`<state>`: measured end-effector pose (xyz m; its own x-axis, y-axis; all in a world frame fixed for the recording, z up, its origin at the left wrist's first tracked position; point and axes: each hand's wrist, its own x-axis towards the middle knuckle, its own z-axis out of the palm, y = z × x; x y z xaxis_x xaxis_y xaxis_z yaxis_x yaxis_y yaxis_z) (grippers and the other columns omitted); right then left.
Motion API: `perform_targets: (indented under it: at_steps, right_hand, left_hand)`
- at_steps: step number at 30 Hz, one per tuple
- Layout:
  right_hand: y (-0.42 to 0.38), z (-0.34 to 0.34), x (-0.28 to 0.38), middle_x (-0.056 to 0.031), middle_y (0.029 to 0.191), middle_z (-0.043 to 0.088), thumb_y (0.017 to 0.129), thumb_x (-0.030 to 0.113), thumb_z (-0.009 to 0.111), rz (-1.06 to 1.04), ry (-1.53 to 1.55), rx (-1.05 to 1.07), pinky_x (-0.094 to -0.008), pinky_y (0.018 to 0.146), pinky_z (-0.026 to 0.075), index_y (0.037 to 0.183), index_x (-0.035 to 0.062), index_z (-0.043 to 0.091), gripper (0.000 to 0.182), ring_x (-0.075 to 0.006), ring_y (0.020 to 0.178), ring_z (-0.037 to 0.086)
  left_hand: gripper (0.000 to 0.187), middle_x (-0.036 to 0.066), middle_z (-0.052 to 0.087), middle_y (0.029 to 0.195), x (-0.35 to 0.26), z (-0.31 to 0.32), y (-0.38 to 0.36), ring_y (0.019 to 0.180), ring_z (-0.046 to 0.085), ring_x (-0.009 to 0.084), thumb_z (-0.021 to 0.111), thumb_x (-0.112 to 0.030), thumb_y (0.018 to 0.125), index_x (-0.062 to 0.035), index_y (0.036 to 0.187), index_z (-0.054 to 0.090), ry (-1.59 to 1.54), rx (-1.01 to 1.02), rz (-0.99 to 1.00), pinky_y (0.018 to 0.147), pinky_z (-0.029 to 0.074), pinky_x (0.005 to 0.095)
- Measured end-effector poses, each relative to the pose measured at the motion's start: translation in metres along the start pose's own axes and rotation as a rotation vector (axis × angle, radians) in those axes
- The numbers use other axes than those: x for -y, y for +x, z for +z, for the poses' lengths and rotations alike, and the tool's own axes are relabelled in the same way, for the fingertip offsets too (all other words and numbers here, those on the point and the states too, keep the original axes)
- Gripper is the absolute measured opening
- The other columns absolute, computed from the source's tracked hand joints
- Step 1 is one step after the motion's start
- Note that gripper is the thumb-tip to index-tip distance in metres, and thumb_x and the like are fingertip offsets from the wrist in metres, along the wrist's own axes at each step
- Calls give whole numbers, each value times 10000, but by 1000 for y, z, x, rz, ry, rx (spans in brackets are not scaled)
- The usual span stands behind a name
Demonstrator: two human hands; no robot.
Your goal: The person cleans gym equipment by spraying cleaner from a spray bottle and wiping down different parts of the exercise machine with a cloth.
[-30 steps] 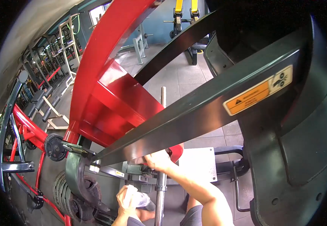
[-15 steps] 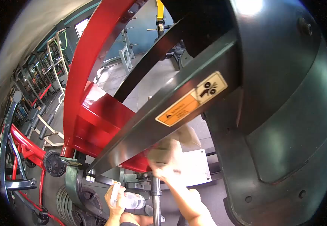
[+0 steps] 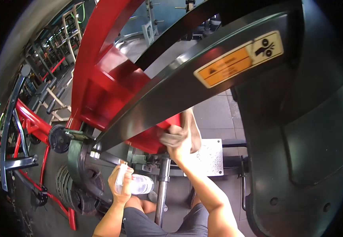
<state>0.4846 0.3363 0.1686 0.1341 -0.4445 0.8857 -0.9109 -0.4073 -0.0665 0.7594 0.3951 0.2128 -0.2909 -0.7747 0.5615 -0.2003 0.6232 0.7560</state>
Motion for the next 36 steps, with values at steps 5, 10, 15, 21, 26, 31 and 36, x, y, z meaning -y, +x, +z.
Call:
perform_targets:
  at_steps: [5, 10, 15, 21, 26, 31, 36]
  right_hand:
    - [67, -31, 45, -130, 863, 647, 786, 164, 686, 351, -25, 226, -472, 824, 518, 1006, 58, 656, 247, -314, 851, 660]
    - [231, -21, 33, -203, 987, 660, 750, 289, 737, 56, 299, 22, -481, 844, 506, 1053, 23, 663, 411, -379, 944, 644]
    - [264, 13, 20, -263, 980, 668, 712, 466, 791, 189, 393, 0, -478, 751, 520, 992, -65, 627, 622, -417, 920, 664]
    - [208, 1, 28, -324, 1322, 529, 634, 408, 864, 15, 186, -166, -407, 999, 467, 1267, -159, 476, 934, -416, 1185, 573]
    - [258, -13, -7, -331, 1275, 569, 593, 475, 888, 305, 709, 736, -401, 1002, 464, 1274, -158, 476, 1017, -405, 1189, 582]
    - [198, 10, 20, -254, 1191, 644, 675, 393, 850, 30, 184, 27, -460, 1011, 475, 1216, -61, 590, 752, -398, 1144, 613]
    - [150, 1, 0, -140, 1242, 642, 807, 312, 785, 699, 753, 170, -404, 1004, 469, 1281, 29, 585, 587, -261, 1178, 602]
  left_hand:
    - [355, 134, 637, 790, 1, 0, -21, 636, 643, 219, 609, -285, 959, 54, 868, 663, 34, 60, 6, 558, 506, 315]
    - [179, 157, 674, 867, -16, -9, -31, 779, 674, 302, 667, -151, 886, 27, 893, 688, -26, 113, -285, 695, 530, 381]
    - [171, 156, 675, 869, -3, -3, -39, 786, 677, 285, 676, -140, 865, 26, 903, 695, -31, 121, -306, 694, 527, 371]
    - [291, 168, 656, 865, 7, 1, -37, 698, 666, 249, 637, -230, 901, 60, 882, 665, -52, 180, -88, 607, 543, 336]
    - [232, 173, 684, 885, -18, 0, -32, 778, 680, 314, 686, -193, 822, 31, 885, 681, -30, 216, -286, 703, 547, 384]
    - [184, 164, 684, 877, -25, -15, -7, 752, 679, 276, 676, -162, 837, 19, 870, 687, -42, 252, 83, 671, 542, 359]
    - [182, 106, 668, 798, -128, -76, 92, 659, 637, 173, 673, -100, 888, 59, 976, 660, -78, 199, -101, 603, 509, 298]
